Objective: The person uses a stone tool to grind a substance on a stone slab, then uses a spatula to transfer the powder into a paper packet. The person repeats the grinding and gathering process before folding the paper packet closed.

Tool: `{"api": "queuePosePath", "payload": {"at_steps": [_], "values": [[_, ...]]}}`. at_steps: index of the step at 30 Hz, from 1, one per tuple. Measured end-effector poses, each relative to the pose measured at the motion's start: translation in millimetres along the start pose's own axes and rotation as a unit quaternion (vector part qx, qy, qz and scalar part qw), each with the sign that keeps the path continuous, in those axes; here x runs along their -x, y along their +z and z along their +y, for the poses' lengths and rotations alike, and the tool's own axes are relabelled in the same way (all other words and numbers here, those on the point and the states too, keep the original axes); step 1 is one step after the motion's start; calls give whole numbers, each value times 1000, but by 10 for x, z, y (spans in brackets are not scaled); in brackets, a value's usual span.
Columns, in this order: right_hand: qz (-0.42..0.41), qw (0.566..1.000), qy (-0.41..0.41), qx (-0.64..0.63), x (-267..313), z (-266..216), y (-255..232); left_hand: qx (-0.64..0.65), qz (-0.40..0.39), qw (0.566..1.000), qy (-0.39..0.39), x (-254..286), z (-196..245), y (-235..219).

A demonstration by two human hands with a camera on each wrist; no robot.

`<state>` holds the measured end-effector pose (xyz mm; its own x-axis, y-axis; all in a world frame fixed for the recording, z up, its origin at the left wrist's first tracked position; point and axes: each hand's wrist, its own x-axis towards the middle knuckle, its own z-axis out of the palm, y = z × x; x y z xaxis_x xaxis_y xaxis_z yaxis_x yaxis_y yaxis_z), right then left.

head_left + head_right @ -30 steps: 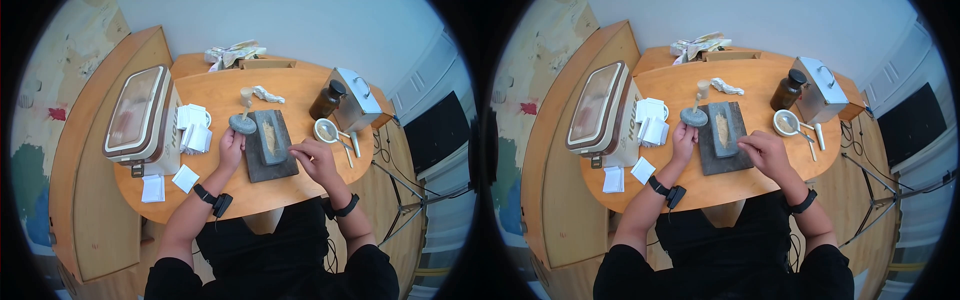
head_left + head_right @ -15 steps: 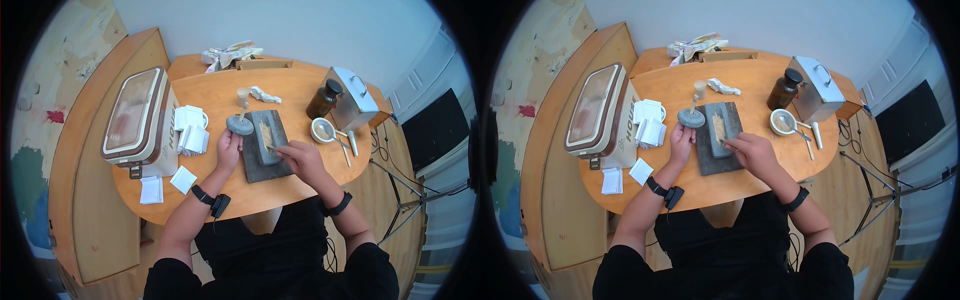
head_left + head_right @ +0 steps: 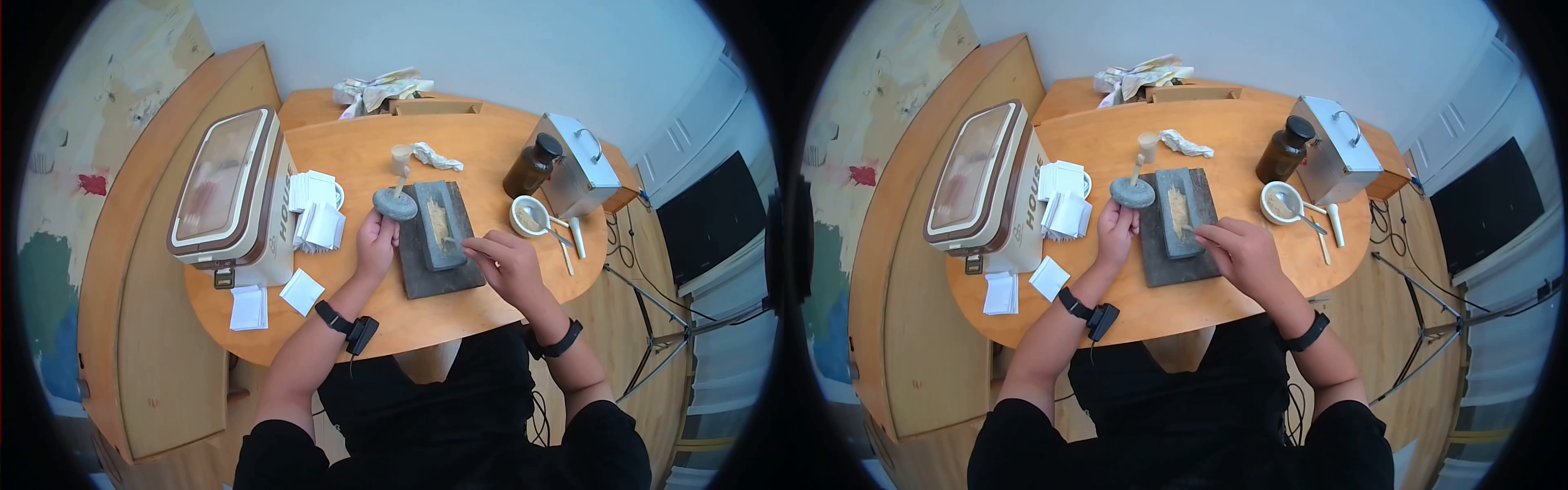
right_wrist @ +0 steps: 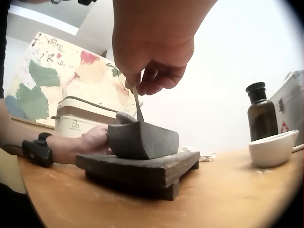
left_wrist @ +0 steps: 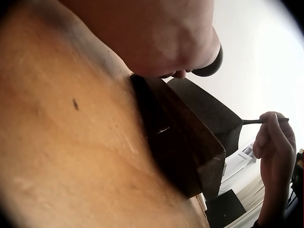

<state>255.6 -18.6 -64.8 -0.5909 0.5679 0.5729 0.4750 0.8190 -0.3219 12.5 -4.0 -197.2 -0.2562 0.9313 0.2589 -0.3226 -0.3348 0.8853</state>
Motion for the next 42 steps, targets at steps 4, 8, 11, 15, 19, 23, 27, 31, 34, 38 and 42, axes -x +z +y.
{"api": "queuePosePath", "payload": {"at_steps": [4,8,11,15,19,23,27,31,34,38,42], "values": [[-16,999,-20,20,31,64,64,-6,2,1000,-11,10,32,35],[-2,999,-31,38,-14,46,79,-7,3,1000,-2,-11,4,12],[-13,1000,-18,16,-16,-93,-31,6,-3,1000,7,-4,-21,4],[-39,998,-17,52,-8,10,8,-1,-3,1000,-3,14,19,29],[-18,1000,0,12,-23,2,13,-6,-15,1000,-7,-8,-26,-20],[-19,1000,2,9,16,63,106,-3,-11,1000,1,-6,-47,-5],[-16,1000,11,21,-25,72,84,-17,-13,1000,-6,-11,-13,-15],[-14,999,26,-27,32,32,87,-3,-6,1000,0,-9,-37,-4],[-16,999,39,-23,58,107,121,-20,-5,1000,-18,3,0,-4],[-4,994,82,-72,36,12,5,-5,-2,1000,-6,-2,-29,-17],[-7,994,58,-91,90,135,161,-5,2,1000,-14,10,-9,20]]}}
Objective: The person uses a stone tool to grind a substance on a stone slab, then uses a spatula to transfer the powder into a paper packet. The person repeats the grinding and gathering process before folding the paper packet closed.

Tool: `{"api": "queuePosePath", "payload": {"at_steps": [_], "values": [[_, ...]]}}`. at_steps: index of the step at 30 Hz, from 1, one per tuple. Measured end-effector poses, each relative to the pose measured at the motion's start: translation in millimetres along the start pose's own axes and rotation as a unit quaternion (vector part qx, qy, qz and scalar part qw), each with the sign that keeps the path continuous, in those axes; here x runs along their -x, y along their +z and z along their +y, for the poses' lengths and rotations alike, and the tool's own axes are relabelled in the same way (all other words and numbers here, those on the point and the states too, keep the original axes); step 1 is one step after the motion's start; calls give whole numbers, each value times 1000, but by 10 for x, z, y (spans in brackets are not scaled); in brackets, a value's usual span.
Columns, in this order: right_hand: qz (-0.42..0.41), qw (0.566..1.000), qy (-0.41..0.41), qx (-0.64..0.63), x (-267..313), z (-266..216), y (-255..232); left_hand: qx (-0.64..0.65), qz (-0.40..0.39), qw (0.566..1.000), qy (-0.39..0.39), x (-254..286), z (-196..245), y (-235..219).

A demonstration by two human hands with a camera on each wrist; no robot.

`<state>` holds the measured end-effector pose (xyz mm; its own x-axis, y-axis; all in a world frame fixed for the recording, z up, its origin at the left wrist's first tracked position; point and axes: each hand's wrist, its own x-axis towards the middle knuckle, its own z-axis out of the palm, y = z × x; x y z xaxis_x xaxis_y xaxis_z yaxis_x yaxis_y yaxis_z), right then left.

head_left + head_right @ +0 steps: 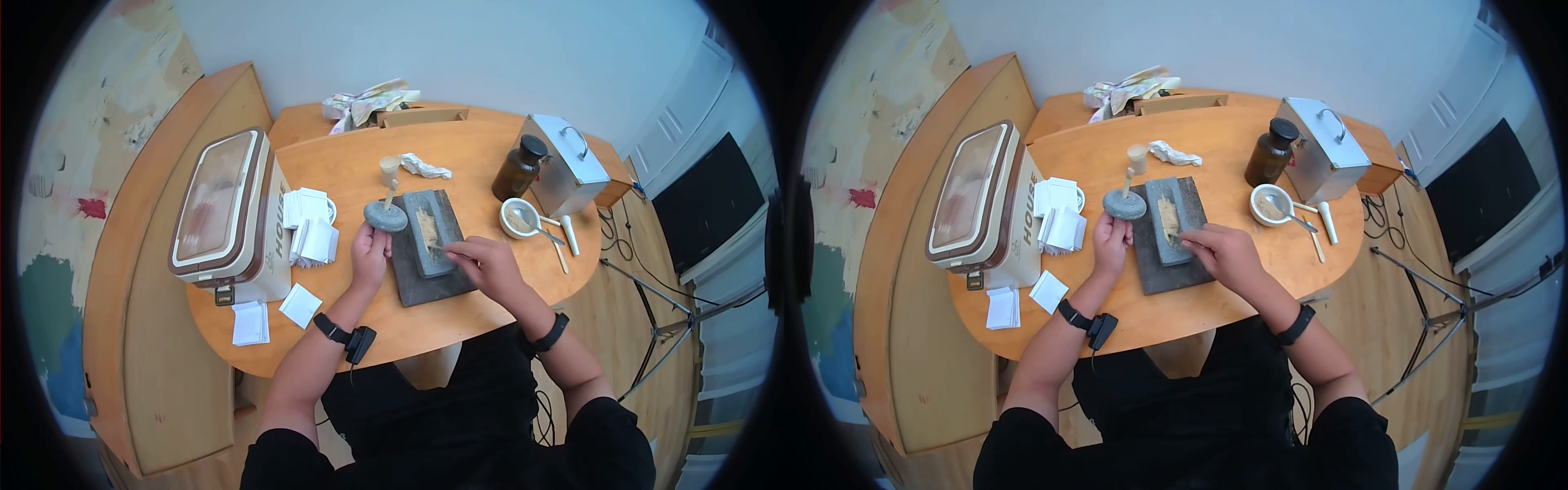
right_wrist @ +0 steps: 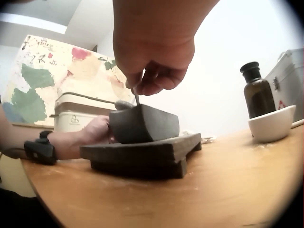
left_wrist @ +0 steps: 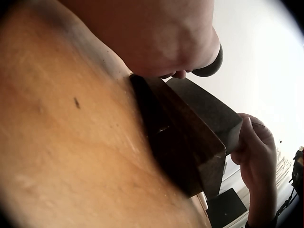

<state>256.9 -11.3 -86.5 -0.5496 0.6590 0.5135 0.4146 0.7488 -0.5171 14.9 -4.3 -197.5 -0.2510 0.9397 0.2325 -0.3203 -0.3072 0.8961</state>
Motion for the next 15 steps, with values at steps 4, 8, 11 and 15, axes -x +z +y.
{"api": "queuePosePath", "payload": {"at_steps": [4,8,11,15], "values": [[30,999,17,-4,-46,-14,-75,-4,4,1000,11,-17,-6,-20],[-7,999,12,-37,10,-24,-99,-8,-7,1000,10,-24,-20,-31],[16,1000,14,-21,-23,75,70,-7,0,1000,-3,11,-18,-26],[38,998,40,-31,-43,74,-9,-10,3,1000,1,-15,-35,-59]]}}
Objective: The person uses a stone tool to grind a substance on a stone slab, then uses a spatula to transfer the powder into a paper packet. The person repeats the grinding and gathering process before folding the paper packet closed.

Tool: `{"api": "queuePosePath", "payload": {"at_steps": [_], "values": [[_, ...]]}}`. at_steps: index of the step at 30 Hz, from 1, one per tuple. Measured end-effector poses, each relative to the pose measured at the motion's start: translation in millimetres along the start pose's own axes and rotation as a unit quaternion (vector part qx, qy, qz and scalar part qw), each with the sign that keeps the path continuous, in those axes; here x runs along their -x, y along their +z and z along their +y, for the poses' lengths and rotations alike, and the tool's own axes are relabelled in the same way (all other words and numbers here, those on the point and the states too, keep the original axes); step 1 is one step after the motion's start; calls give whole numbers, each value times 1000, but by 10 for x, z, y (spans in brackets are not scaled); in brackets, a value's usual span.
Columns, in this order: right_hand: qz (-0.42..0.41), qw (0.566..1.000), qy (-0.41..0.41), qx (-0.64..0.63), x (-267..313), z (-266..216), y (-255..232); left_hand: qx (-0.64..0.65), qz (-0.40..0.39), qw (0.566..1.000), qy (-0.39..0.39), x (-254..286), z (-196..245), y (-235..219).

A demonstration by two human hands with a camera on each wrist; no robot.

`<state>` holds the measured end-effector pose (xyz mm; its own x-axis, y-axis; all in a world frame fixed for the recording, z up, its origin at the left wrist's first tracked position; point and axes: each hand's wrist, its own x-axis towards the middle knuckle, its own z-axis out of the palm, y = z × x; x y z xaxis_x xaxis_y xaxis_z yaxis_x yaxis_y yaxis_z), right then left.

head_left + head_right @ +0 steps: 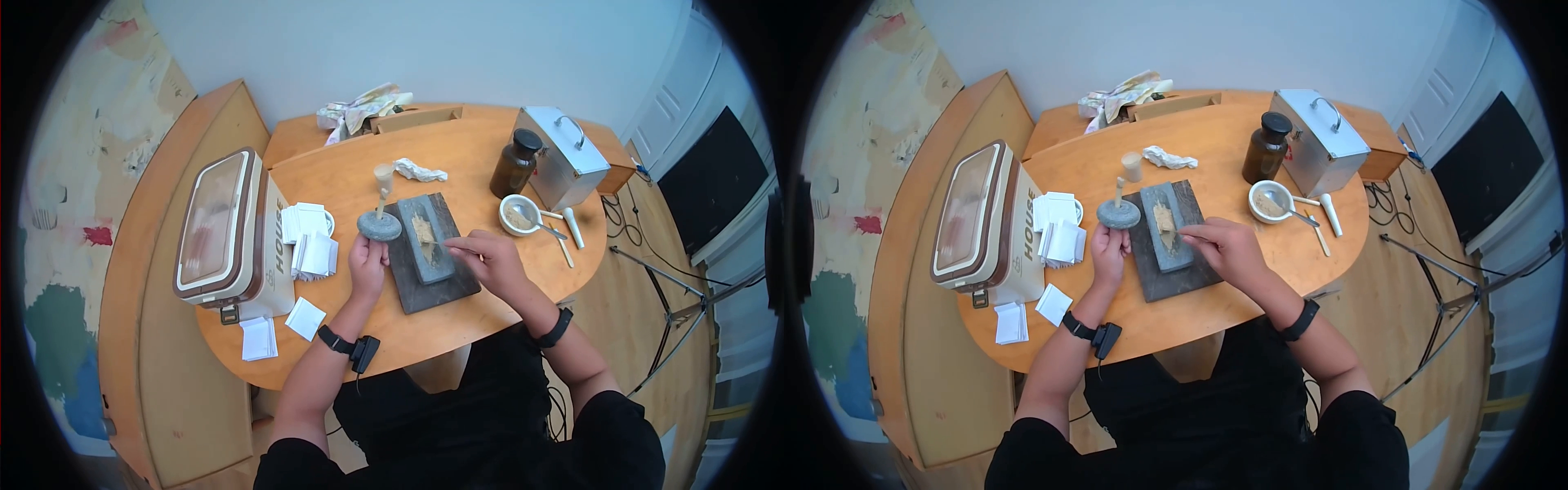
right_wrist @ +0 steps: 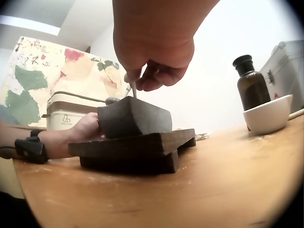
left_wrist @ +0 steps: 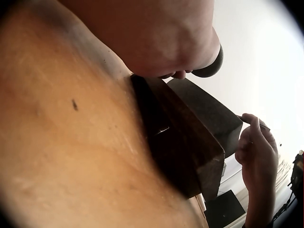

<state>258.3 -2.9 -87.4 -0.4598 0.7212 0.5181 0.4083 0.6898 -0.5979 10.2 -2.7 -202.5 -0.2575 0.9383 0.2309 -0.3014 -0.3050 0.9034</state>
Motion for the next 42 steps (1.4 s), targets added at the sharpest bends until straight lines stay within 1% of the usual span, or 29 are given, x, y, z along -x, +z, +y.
{"api": "queuePosePath", "payload": {"at_steps": [3,5,6,8,11,14,18,21,23,24,26,27,29,30,32,33,35,42], "values": [[0,1000,-10,2,50,-66,-110,-1,1,1000,3,10,-18,-15],[-45,998,-30,-16,104,-73,-115,-7,-3,1000,0,15,-15,-19],[-43,999,-27,-19,104,-42,-83,-4,2,1000,-4,17,-12,-13],[-26,998,-62,-4,79,38,33,-4,4,1000,-12,29,-3,-4],[9,998,-58,-2,-34,169,192,3,8,1000,-19,16,7,-12],[18,999,-43,-4,-66,250,231,5,7,1000,-13,3,-11,-42],[8,1000,-29,5,1,170,117,17,0,1000,-20,17,-19,-78],[19,999,-22,-28,14,111,78,18,-5,999,-26,33,-3,-63],[8,998,-47,-44,-12,123,121,16,-9,999,-27,24,6,-51],[10,998,-47,-43,-20,140,140,14,-6,1000,-27,26,11,-47],[16,998,-56,7,-52,153,173,13,-2,1000,-25,18,4,-51],[15,998,-58,6,-67,146,158,12,-4,1000,-21,9,-3,-61],[49,998,-39,-11,-77,78,99,11,-3,1000,-20,29,5,-59],[47,998,-38,-11,-70,74,107,10,1,1000,-20,27,0,-49],[52,992,-105,34,-83,74,131,10,2,1000,-18,19,2,-37],[53,992,-106,34,-82,78,148,4,-1,1000,-15,12,1,-40],[29,979,-177,95,-65,94,194,-2,-3,1000,-11,6,8,-43],[27,976,-178,126,-43,201,123,16,-3,1000,-13,14,7,-41]]}}
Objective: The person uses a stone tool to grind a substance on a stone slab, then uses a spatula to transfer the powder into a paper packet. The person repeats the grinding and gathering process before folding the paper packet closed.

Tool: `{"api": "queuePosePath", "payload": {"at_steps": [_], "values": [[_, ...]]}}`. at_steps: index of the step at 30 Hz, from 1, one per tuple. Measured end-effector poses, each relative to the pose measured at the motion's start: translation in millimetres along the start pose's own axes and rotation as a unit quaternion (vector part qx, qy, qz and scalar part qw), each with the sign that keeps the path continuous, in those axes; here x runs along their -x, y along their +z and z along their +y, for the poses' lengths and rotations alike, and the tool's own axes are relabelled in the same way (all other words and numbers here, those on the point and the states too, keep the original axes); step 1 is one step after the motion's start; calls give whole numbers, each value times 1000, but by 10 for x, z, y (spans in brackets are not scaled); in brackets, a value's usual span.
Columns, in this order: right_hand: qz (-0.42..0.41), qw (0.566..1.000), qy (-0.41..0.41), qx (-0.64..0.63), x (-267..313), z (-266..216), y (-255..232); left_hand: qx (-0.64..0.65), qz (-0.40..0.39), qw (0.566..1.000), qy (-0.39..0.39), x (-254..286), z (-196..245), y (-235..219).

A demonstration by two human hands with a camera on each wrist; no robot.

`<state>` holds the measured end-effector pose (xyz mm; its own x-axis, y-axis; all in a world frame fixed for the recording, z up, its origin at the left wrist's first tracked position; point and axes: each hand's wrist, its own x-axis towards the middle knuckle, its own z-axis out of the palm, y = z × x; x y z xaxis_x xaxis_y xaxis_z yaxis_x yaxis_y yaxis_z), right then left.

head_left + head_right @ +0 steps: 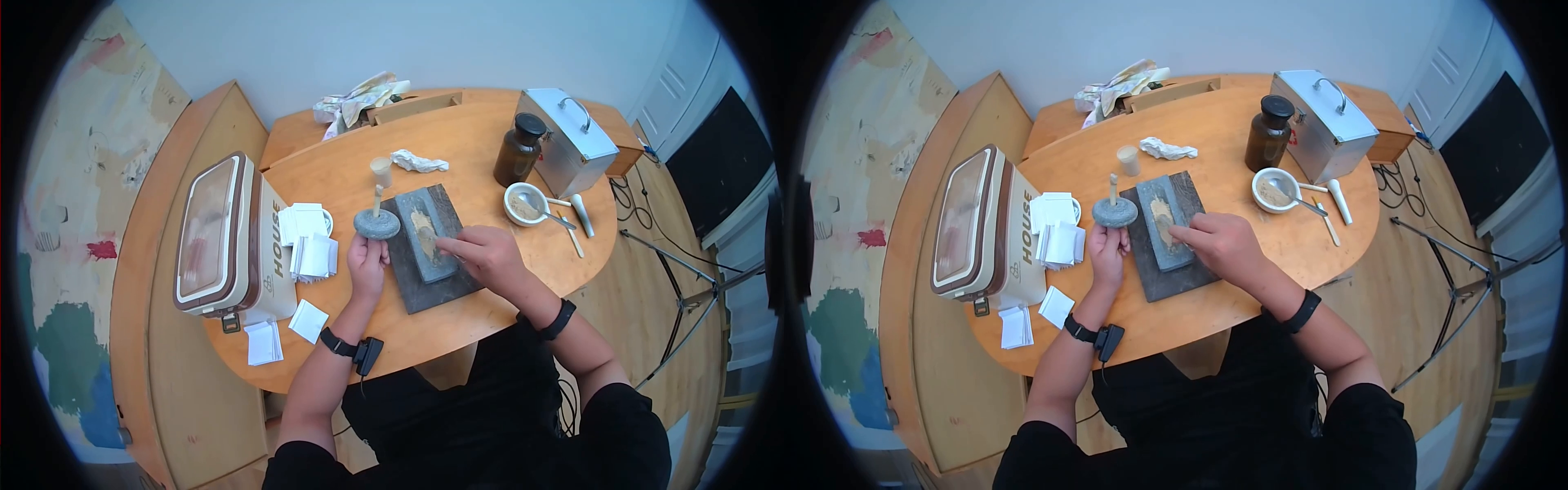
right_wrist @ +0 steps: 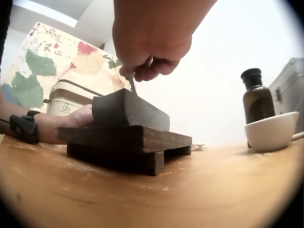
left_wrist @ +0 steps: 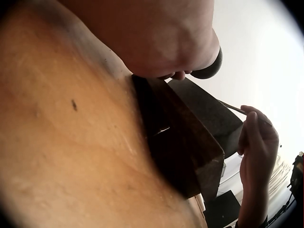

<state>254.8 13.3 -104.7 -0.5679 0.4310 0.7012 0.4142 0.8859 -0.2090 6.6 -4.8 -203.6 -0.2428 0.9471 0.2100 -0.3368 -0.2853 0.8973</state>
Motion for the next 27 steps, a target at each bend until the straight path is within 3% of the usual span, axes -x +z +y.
{"api": "queuePosePath", "payload": {"at_steps": [6,27], "values": [[22,999,-23,-2,-147,-13,44,-9,-1,1000,0,-1,21,19],[-31,995,-88,44,29,21,-133,-12,2,1000,4,2,28,43]]}}
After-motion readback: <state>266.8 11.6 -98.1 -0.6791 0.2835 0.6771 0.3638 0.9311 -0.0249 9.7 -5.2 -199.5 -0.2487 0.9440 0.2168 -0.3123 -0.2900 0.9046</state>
